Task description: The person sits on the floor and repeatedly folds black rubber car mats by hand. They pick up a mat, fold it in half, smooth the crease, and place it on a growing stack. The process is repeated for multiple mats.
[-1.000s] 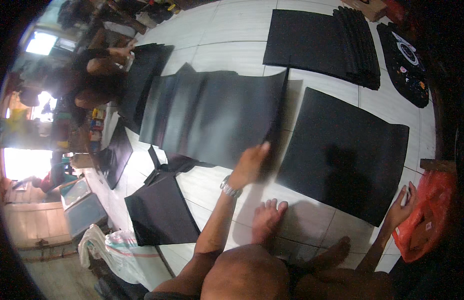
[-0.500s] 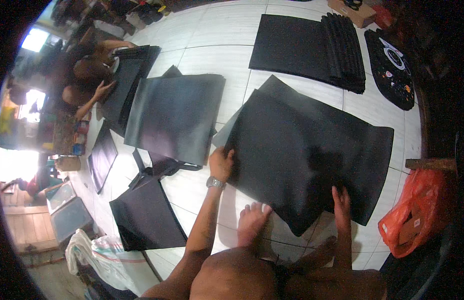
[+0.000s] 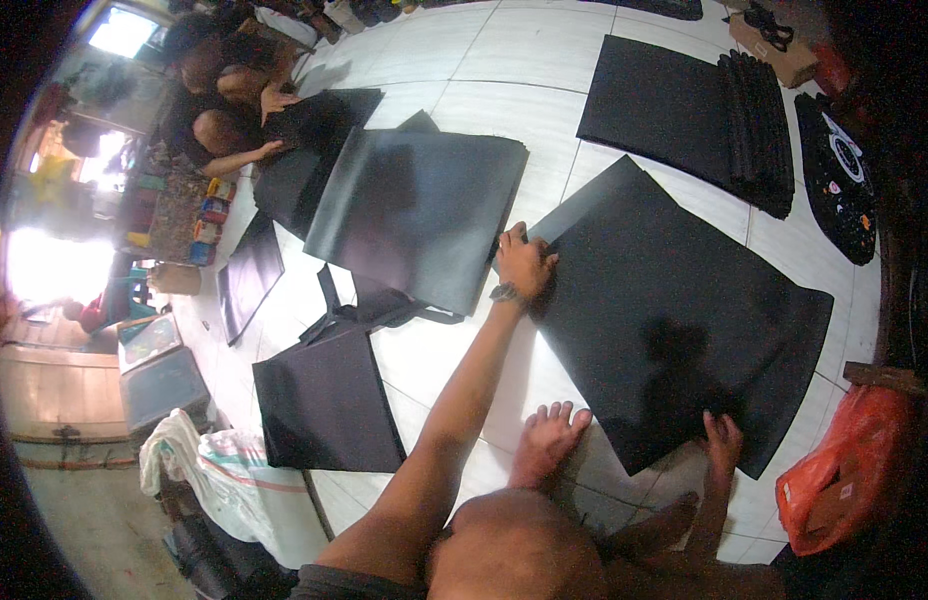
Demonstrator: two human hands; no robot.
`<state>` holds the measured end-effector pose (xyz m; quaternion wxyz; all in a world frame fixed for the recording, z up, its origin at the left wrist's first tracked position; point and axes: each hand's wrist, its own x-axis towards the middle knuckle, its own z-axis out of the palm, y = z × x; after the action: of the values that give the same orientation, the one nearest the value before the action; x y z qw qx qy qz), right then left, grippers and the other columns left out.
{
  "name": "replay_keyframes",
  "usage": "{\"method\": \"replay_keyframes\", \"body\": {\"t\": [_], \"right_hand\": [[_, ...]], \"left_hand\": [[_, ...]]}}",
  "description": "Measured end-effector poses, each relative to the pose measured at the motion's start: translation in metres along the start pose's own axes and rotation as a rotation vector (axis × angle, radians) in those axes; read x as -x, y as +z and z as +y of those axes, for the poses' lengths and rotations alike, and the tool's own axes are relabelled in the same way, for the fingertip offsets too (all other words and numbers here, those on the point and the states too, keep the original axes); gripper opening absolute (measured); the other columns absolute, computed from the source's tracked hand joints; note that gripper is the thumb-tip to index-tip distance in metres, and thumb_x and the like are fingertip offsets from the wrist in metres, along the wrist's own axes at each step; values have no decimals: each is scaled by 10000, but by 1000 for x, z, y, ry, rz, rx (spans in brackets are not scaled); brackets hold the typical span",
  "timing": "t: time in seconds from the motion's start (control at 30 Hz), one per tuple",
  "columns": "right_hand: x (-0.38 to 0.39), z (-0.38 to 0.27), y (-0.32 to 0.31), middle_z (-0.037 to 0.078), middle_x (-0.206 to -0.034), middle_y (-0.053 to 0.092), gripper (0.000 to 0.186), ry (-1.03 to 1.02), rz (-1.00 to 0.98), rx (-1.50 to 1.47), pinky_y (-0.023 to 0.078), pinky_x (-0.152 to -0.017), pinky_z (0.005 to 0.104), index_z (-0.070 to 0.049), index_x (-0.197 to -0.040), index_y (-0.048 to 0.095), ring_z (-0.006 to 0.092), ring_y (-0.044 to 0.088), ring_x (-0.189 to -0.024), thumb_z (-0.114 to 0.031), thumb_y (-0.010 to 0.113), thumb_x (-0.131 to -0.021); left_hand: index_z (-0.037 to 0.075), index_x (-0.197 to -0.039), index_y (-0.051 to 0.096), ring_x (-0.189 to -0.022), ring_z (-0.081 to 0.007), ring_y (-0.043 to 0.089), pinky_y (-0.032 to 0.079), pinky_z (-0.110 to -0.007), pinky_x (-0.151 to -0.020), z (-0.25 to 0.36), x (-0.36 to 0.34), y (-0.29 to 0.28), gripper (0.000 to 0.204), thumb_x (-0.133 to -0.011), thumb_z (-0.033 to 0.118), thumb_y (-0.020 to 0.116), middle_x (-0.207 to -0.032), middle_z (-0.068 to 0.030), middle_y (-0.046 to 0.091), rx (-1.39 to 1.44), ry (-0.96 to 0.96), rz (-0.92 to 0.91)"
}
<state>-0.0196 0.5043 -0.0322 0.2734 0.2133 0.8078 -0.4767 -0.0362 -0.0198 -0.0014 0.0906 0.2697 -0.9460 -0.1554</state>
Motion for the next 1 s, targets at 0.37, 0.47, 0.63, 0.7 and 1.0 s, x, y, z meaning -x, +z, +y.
{"method": "replay_keyframes", "body": {"t": [0.37,0.47,0.63,0.7,1.0], "right_hand": [[17,-33,-4,141,-968,676,544,-194,161,153,439,-878,356,66,-1007,693,229,570,-891,-474,651,-954],[11,-29,-10,88,-835,643,498,-317,235,168,441,-783,328,59,-896,683,179,541,-786,-432,642,-973],[4,-28,-17,5,-689,463,446,-414,342,128,360,-606,340,35,-750,576,134,424,-670,-342,713,-947],[0,-28,-19,-27,-687,431,416,-433,397,182,328,-591,308,-7,-737,586,114,383,-652,-344,726,-937],[-15,-30,-36,33,-696,598,471,-283,255,206,407,-632,335,9,-901,709,140,504,-656,-460,693,-935]], "left_hand": [[15,-991,720,-828,-342,716,529,-441,-753,-10,11,-20,417,-851,405,770,-924,-203,735,383,-165,-249],[13,-911,761,-732,-301,721,537,-433,-711,-17,27,-36,546,-841,553,724,-789,-196,725,281,-229,-449],[-22,-815,712,-584,-241,636,491,-413,-611,-21,64,-44,480,-837,454,770,-666,-202,662,250,-245,-436],[-12,-810,700,-578,-233,619,486,-408,-603,-24,72,-39,427,-827,405,789,-665,-197,659,325,-198,-317],[42,-920,763,-629,-195,637,500,-373,-644,-50,87,-33,311,-831,338,795,-744,-145,716,380,-130,-400]]}}
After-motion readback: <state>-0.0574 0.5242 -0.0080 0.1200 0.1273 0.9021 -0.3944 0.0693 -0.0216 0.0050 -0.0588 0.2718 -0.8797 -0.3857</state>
